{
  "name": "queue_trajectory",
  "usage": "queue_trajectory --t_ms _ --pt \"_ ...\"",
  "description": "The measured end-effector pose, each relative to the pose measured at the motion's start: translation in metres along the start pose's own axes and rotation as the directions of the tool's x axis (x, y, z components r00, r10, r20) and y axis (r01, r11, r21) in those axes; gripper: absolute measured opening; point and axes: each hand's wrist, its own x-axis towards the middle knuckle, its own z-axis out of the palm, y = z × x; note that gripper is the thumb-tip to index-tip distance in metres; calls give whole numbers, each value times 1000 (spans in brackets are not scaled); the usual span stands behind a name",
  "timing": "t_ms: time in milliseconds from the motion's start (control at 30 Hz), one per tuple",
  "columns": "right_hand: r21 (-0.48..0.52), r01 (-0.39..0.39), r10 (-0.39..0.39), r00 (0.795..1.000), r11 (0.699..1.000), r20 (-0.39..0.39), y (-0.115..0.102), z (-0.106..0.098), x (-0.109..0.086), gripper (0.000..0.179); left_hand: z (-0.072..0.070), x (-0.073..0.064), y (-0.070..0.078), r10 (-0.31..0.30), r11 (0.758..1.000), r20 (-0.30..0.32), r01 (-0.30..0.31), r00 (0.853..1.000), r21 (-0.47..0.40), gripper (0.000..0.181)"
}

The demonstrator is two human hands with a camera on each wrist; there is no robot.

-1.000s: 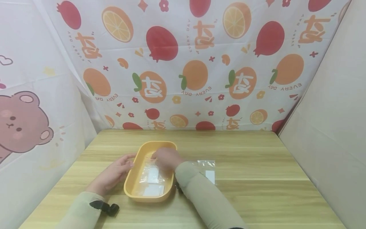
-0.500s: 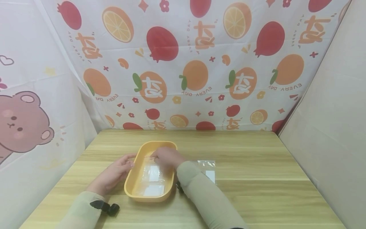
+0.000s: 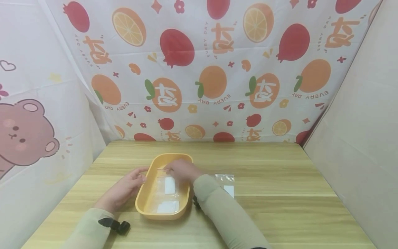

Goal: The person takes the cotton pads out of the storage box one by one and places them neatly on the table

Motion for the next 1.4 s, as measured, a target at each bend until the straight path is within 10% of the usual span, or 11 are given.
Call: queue_trajectory --t_ms 1400 --pt "268 -25 22 1000 963 12 2 -10 -5 42 1 1 4 7 1000 15 -7 1000 -8 61"
